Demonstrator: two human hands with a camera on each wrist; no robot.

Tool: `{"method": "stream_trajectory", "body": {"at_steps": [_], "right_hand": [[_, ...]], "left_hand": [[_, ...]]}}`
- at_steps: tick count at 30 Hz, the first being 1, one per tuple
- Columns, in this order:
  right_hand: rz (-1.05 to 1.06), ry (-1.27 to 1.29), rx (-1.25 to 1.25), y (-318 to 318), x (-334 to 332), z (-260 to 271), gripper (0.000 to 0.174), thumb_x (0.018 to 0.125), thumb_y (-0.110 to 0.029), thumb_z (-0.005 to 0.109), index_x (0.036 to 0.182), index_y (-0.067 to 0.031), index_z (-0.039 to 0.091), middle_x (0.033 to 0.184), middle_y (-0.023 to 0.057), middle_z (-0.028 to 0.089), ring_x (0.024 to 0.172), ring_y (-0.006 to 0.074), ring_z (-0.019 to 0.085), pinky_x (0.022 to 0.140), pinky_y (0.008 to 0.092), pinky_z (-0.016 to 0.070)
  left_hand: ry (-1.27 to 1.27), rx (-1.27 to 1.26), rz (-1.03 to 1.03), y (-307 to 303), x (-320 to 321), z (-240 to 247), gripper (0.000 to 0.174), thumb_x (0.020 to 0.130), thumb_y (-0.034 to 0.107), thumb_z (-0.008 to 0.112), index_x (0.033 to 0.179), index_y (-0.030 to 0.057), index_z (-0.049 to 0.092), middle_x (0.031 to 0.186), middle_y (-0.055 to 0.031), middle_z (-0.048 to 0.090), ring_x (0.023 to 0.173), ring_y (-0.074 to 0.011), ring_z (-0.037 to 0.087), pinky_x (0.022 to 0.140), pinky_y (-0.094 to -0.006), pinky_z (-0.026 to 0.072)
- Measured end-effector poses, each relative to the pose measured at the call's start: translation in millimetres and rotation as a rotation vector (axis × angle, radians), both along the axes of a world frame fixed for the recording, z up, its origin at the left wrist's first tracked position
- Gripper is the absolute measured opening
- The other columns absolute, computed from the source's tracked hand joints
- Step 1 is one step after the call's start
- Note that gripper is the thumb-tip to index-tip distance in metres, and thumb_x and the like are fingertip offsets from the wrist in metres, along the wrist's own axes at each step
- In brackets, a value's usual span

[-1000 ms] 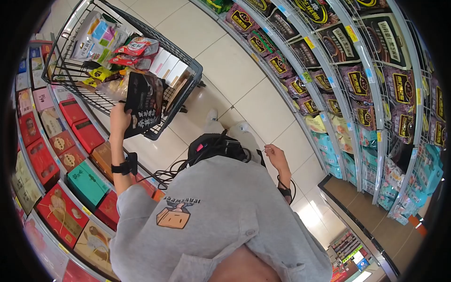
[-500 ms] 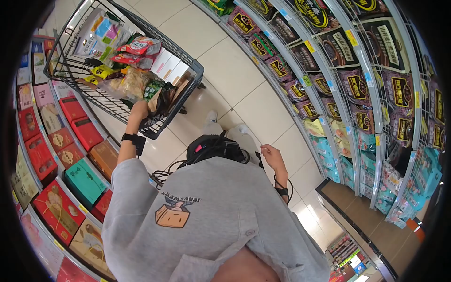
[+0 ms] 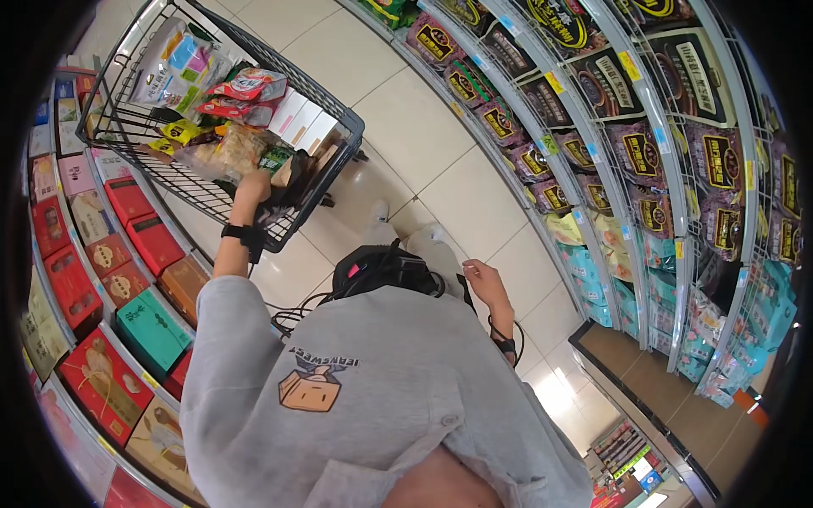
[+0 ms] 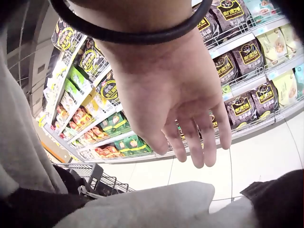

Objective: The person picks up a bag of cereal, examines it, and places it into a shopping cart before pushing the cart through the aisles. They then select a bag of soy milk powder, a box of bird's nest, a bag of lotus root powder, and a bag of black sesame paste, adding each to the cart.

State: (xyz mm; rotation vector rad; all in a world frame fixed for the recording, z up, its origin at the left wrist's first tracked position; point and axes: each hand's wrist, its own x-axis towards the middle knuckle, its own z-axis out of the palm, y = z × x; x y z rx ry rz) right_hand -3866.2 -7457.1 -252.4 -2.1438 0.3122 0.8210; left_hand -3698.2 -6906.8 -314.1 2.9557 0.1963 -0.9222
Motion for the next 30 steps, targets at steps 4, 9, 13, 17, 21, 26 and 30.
{"method": "stream_trajectory", "body": {"at_steps": [4,9,13,17,21,26,30], "right_hand": [[-0.019,0.007,-0.007,-0.8,2.4,5.0,0.028,0.092,-0.023,0.059,0.111,-0.0035,0.064,0.092,0.0168,0.07,0.085,0.0241,0.068,0.077,0.0325,0.0511],[0.062,0.027,-0.031,2.3,-2.6,-3.6,0.028,0.092,-0.023,0.059,0.111,-0.0035,0.064,0.091,0.0171,0.07,0.086,0.0249,0.068,0.077,0.0333,0.0513],[0.06,0.0,-0.014,5.4,1.0,4.8,0.027,0.093,-0.023,0.059,0.11,-0.003,0.064,0.091,0.0175,0.07,0.086,0.0255,0.068,0.077,0.0333,0.0516],[0.079,0.057,-0.061,-1.4,-6.1,10.2,0.027,0.094,-0.019,0.056,0.11,-0.0003,0.064,0.088,0.0127,0.069,0.083,0.0172,0.065,0.076,0.0294,0.0496],[0.022,0.107,-0.135,-5.4,-19.8,19.3,0.028,0.094,-0.018,0.054,0.111,0.0015,0.063,0.089,0.0114,0.069,0.083,0.0165,0.065,0.077,0.0293,0.0502],[0.001,0.144,-0.12,2.0,-37.0,20.7,0.03,0.094,-0.021,0.053,0.113,0.0003,0.063,0.088,0.011,0.069,0.083,0.0171,0.065,0.077,0.0289,0.0501],[0.008,0.236,-0.17,13.1,-35.6,16.5,0.032,0.094,-0.022,0.053,0.115,0.0003,0.062,0.089,0.0111,0.069,0.083,0.0169,0.065,0.077,0.0289,0.0498]], "left_hand": [[0.177,-0.183,0.036,22.7,-27.2,-15.5,0.023,0.071,0.0,0.058,0.091,-0.0005,0.071,0.098,-0.0273,0.065,0.098,-0.039,0.063,0.084,-0.0421,0.0524],[0.461,-0.909,0.254,31.0,-28.7,18.1,0.08,0.077,0.02,0.069,0.147,0.0154,0.031,0.144,-0.0204,0.04,0.132,-0.0305,0.042,0.105,-0.0362,0.0371],[0.419,-1.382,0.66,49.7,12.1,30.2,0.092,0.084,0.074,0.044,0.153,0.0185,0.019,0.157,-0.0176,0.016,0.142,-0.0396,0.02,0.11,-0.0625,0.0162],[0.513,-0.851,0.58,11.4,47.1,19.2,0.116,0.065,0.084,0.055,0.152,0.0151,0.022,0.154,-0.0172,0.025,0.141,-0.0386,0.023,0.111,-0.0538,0.0214],[0.398,-0.744,0.668,-9.2,54.5,-129.9,0.087,0.072,0.056,0.065,0.144,0.0147,0.04,0.143,-0.0153,0.046,0.128,-0.0382,0.043,0.097,-0.0456,0.0428],[0.446,-0.649,1.022,-11.8,50.9,-121.5,0.055,0.074,0.016,0.056,0.128,0.0122,0.048,0.133,-0.021,0.049,0.121,-0.0475,0.045,0.089,-0.0602,0.0447],[0.486,-0.419,0.691,-18.7,56.8,-124.6,0.04,0.072,0.022,0.064,0.109,0.0062,0.063,0.114,-0.0173,0.064,0.108,-0.0309,0.062,0.084,-0.0422,0.0512]]}}
